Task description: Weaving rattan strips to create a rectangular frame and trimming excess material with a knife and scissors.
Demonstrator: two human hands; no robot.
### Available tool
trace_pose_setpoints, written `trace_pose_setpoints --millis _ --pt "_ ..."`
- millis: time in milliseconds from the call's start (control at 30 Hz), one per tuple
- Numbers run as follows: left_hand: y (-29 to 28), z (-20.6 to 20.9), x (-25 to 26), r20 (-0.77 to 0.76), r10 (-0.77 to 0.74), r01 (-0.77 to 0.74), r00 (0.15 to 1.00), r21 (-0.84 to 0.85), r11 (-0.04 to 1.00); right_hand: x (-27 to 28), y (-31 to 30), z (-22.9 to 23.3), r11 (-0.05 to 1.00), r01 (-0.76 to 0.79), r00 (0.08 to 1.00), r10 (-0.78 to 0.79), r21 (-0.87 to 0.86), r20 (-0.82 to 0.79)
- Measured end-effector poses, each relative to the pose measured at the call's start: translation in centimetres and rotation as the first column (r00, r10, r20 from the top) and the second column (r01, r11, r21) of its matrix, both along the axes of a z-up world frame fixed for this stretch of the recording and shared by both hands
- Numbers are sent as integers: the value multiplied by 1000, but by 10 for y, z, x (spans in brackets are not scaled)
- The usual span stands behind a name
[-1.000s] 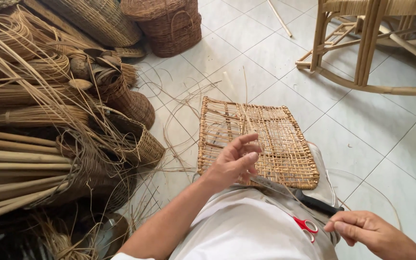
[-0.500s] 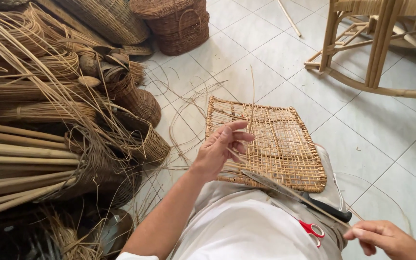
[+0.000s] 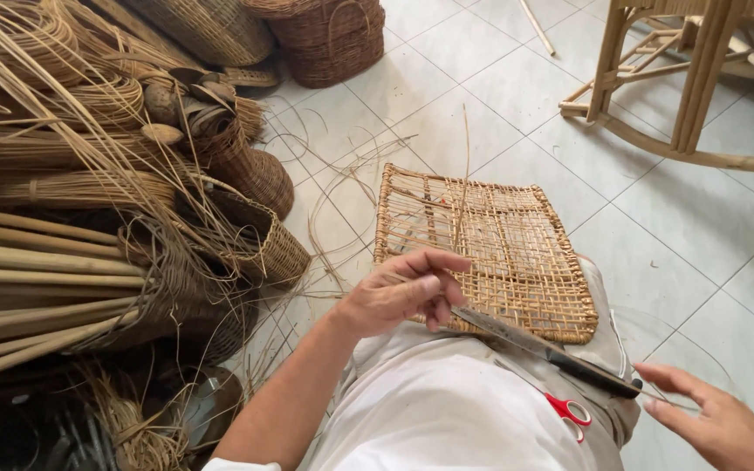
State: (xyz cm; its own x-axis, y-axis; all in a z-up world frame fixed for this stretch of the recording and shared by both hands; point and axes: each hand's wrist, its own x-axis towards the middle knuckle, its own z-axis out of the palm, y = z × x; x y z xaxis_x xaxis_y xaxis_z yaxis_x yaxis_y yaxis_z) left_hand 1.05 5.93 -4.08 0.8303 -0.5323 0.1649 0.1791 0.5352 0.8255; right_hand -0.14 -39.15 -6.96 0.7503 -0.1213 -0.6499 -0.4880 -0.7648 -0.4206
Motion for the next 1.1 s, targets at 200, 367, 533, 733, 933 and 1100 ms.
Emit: trace_pose_setpoints --millis 200,367,533,733,933,1100 --pt "-23 -10 0 -67 -125 113 990 -157 981 -16 71 39 966 -127 944 48 227 327" --pt "-48 -11 -13 -85 -170 161 982 -106 981 -34 119 39 877 -267 896 74 399 438" --pt "-45 5 -21 393 22 -252 919 544 800 -30 139 34 915 -340 897 246 217 366" --pt "-34 18 -15 359 -100 -197 928 700 686 -14 154 28 835 -451 842 281 314 460" --pt "33 6 19 542 234 -580 807 802 144 13 95 25 990 52 908 -100 128 407" --pt "49 -26 14 605 262 -647 751 755 111 6 73 18 973 -145 977 169 -177 133"
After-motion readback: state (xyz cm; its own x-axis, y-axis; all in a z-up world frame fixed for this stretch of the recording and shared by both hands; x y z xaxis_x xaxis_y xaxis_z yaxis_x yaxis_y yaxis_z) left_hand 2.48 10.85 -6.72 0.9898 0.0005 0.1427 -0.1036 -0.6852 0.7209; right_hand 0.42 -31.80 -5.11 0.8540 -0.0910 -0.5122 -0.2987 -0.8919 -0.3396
